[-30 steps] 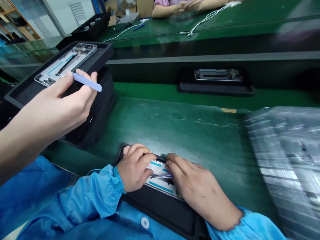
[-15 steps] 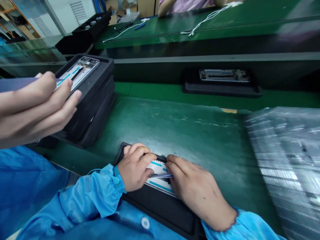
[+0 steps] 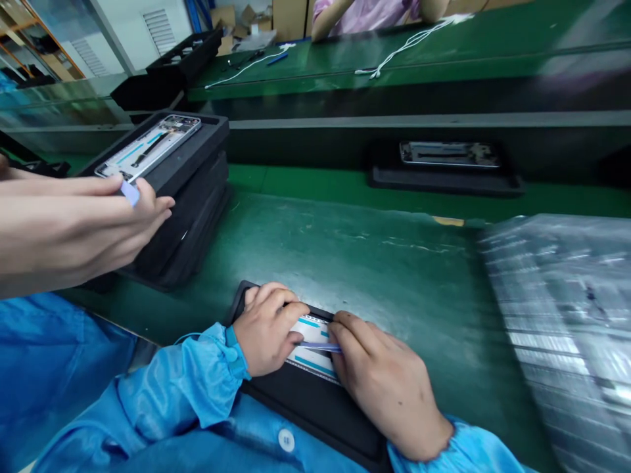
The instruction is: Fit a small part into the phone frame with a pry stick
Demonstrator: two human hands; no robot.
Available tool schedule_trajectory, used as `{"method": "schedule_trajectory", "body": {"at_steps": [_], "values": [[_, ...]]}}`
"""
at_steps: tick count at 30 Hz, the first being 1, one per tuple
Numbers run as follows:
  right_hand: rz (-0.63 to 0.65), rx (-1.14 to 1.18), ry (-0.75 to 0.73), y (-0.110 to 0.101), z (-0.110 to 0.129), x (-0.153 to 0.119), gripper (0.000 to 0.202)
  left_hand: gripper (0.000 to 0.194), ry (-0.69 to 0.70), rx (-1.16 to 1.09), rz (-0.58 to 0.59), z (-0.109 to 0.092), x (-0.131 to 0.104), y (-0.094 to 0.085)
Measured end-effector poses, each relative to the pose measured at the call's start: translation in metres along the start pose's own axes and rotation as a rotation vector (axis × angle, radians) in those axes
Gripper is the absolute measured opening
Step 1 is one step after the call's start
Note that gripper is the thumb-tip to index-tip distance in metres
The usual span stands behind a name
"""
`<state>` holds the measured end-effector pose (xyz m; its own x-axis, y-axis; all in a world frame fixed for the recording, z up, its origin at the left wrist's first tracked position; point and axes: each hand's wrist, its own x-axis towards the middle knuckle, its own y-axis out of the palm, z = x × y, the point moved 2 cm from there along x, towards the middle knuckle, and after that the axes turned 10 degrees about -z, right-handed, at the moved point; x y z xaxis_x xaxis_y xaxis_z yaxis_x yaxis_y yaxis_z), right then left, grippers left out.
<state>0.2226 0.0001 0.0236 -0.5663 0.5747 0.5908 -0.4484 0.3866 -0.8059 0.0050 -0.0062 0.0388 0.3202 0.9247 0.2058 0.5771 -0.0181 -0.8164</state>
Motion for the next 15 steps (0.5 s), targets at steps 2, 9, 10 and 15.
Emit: {"method": "schedule_trajectory", "body": {"at_steps": [2,9,10,15], "values": [[-0.009,-0.008,0.016,0.001,0.0,0.002,0.019,0.037,-0.005,0.001,0.011,0.0,0.0,0.0],[0.005,0.017,-0.055,0.005,-0.005,0.007,0.021,0.038,0.012,0.02,-0.011,0.002,-0.001,0.004],[0.006,0.019,-0.067,0.004,-0.005,0.008,0.021,0.038,0.014,0.022,-0.011,0.002,-0.001,0.004],[0.057,0.032,-0.096,0.001,-0.009,0.013,0.022,0.037,0.014,0.018,-0.011,0.001,-0.001,0.003]]}}
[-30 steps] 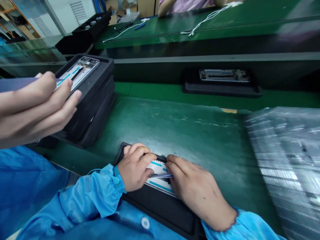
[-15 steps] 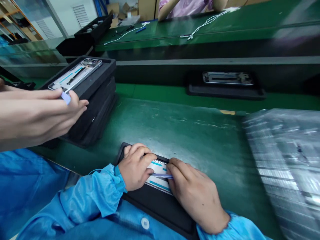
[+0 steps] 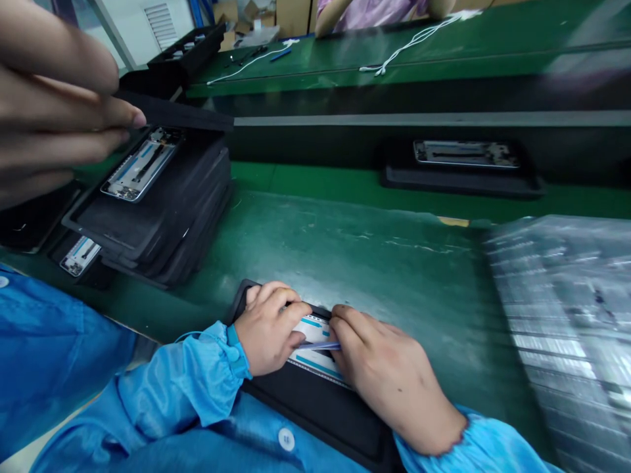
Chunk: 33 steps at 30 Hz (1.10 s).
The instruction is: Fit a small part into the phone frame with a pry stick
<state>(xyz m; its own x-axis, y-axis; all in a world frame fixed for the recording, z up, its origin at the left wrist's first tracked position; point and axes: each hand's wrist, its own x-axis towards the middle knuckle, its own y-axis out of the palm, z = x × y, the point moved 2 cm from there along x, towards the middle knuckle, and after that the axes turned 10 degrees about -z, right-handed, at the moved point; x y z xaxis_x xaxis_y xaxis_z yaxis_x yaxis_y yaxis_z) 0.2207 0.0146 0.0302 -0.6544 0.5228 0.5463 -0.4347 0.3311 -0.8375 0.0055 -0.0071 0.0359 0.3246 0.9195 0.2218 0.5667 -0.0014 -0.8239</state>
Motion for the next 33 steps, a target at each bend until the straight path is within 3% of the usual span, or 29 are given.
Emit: {"method": "schedule_trajectory", "body": {"at_steps": [14,20,27,33], "values": [[0.127,0.004,0.021,-0.003,0.001,0.012,0.018,0.039,0.001,0.005,0.016,-0.001,0.0,-0.004],[0.054,-0.026,0.009,-0.006,0.002,0.005,0.019,0.038,0.006,-0.002,0.026,0.0,0.0,-0.004],[0.103,-0.017,0.002,-0.006,0.004,0.01,0.019,0.037,-0.003,-0.001,0.027,0.0,0.0,-0.003],[0.031,0.006,-0.005,-0.002,0.001,0.006,0.022,0.039,-0.004,0.003,0.024,0.0,0.0,-0.004]]}}
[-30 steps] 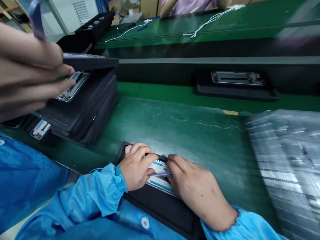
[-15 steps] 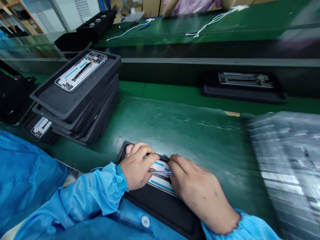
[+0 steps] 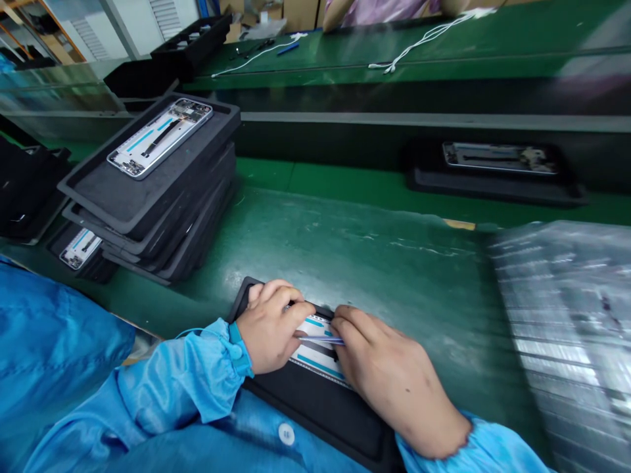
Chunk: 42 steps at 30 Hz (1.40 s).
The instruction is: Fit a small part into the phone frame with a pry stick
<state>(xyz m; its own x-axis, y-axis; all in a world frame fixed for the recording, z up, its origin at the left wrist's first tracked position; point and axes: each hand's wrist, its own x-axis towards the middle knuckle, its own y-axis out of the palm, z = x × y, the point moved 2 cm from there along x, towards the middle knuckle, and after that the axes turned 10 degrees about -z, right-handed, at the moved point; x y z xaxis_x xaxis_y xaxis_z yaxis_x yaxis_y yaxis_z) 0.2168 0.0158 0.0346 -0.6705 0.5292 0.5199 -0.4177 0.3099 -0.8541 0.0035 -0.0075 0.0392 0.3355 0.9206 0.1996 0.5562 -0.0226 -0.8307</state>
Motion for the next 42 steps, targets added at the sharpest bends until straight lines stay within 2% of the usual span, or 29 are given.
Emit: {"method": "schedule_trajectory", "body": {"at_steps": [5,14,23,32,36,42], "values": [[-0.046,-0.01,-0.014,0.004,-0.002,-0.007,0.023,0.037,-0.007,-0.002,0.007,-0.001,0.0,-0.001],[-0.043,-0.032,0.049,0.004,0.007,-0.009,0.02,0.039,-0.007,0.008,0.008,-0.001,0.0,0.0],[0.036,0.063,0.157,0.004,0.0,-0.008,0.022,0.036,0.001,0.019,-0.012,0.0,0.0,0.003],[-0.056,-0.028,0.074,0.004,0.007,-0.018,0.022,0.037,-0.009,0.018,0.007,-0.001,0.0,0.002],[-0.061,-0.084,0.071,0.002,0.011,-0.016,0.022,0.039,-0.011,0.019,0.009,-0.001,0.0,0.002],[-0.056,-0.034,0.071,-0.003,0.008,-0.021,0.025,0.037,-0.019,0.023,0.006,-0.001,0.0,0.003]]}}
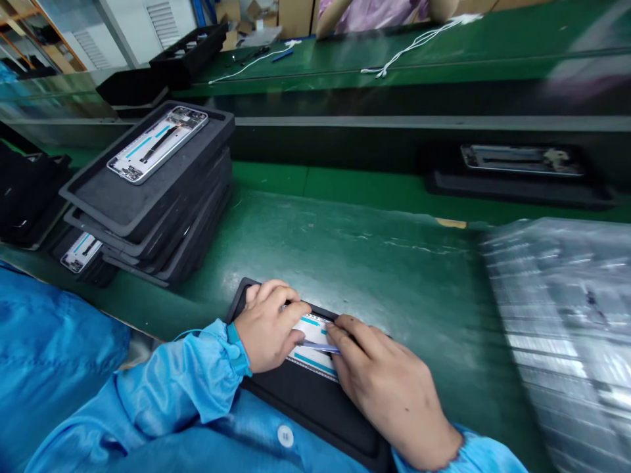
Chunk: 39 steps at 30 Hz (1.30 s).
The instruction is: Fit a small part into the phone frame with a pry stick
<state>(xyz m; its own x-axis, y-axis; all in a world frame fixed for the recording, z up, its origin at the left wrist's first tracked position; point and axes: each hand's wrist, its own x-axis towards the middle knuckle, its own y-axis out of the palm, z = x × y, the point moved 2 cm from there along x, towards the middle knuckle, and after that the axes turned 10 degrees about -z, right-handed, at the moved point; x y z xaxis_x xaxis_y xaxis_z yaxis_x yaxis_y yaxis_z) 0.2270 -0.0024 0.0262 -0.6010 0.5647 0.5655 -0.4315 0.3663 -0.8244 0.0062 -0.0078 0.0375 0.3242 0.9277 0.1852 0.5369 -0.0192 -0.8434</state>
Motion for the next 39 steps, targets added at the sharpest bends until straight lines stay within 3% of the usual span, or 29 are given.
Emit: {"method": "schedule_trajectory", "body": {"at_steps": [7,10,13,16,19,24,39], "values": [[0.059,-0.03,0.049,0.001,0.008,0.004,0.025,0.035,0.012,0.01,-0.011,0.0,-0.001,0.001],[0.092,0.116,0.129,-0.01,-0.001,0.009,0.026,0.035,0.017,0.012,-0.018,0.0,-0.001,0.001],[-0.002,0.342,0.295,-0.032,-0.02,0.014,0.023,0.036,0.026,0.012,-0.021,0.001,-0.001,0.003],[-0.094,0.426,0.409,-0.043,-0.03,0.017,0.023,0.037,0.026,0.018,-0.024,0.002,-0.002,0.005],[-0.057,0.486,0.391,-0.03,-0.025,0.015,0.021,0.037,0.03,0.019,-0.042,0.003,-0.002,0.005],[-0.043,0.429,0.492,-0.006,-0.018,0.008,0.022,0.036,0.045,0.023,-0.06,0.002,-0.002,0.005],[-0.147,0.27,0.401,0.003,-0.009,0.003,0.024,0.035,0.047,0.022,-0.059,0.003,-0.002,0.007]]}}
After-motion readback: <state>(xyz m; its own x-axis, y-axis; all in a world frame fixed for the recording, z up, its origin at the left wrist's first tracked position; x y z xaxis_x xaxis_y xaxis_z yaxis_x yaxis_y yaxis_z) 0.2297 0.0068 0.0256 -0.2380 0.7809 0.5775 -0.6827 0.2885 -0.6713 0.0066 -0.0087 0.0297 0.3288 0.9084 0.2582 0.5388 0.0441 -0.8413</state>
